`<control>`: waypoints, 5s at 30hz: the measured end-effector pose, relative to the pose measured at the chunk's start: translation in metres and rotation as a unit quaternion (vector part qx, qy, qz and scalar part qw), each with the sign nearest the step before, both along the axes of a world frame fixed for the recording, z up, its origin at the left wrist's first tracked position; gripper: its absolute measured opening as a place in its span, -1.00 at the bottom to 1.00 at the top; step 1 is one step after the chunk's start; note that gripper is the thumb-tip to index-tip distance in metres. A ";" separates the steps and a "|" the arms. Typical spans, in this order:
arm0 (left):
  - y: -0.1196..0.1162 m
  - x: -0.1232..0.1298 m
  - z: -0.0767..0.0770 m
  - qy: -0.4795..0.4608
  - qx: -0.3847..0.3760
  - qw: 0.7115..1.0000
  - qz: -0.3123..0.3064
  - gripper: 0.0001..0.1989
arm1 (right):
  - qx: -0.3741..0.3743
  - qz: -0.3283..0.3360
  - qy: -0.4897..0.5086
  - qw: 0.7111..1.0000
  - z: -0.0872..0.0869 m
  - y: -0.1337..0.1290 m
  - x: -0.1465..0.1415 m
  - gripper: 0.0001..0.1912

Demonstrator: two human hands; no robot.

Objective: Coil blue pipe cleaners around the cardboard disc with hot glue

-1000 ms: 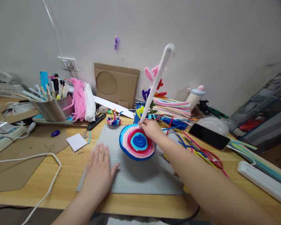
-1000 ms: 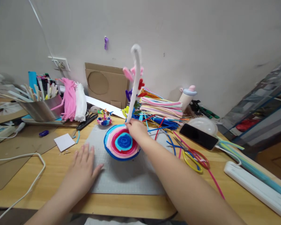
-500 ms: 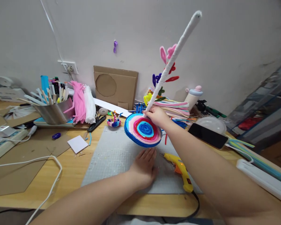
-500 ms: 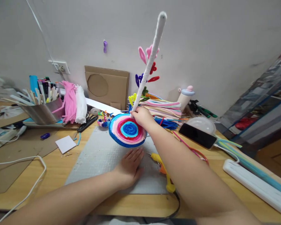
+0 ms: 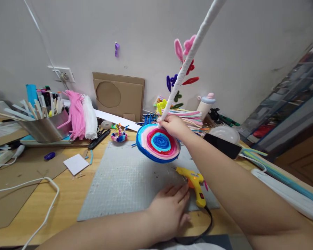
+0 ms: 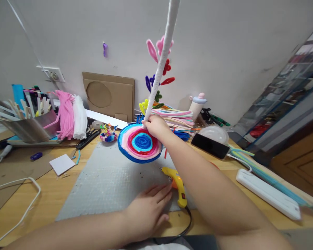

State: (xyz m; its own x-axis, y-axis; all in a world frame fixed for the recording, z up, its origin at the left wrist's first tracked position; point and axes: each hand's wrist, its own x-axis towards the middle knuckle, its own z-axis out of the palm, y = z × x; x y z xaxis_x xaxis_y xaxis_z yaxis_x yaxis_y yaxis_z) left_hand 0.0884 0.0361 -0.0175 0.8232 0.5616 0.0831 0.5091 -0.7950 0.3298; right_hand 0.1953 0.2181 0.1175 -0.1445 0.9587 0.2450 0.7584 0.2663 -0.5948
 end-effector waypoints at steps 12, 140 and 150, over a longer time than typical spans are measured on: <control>0.042 0.044 -0.017 0.056 -0.030 0.990 0.129 -0.25 | -0.010 -0.028 0.001 1.000 0.000 -0.007 0.023 -0.77; 0.110 -0.094 0.076 -0.288 0.133 0.856 0.409 -0.89 | -0.072 0.255 -0.122 0.956 -0.117 -0.142 -0.034 0.06; 0.131 -0.084 0.079 -0.278 0.079 0.853 0.434 -0.89 | -0.050 0.227 -0.135 0.963 -0.125 -0.124 -0.040 -0.04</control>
State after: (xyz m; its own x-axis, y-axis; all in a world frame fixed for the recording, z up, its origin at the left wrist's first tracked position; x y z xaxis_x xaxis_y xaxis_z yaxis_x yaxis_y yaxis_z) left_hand 0.0043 0.1674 0.0619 -0.0881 0.8853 0.4566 0.7283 -0.2555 0.6359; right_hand 0.1549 0.0941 -0.0075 -0.6007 0.7980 0.0495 0.7076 0.5594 -0.4317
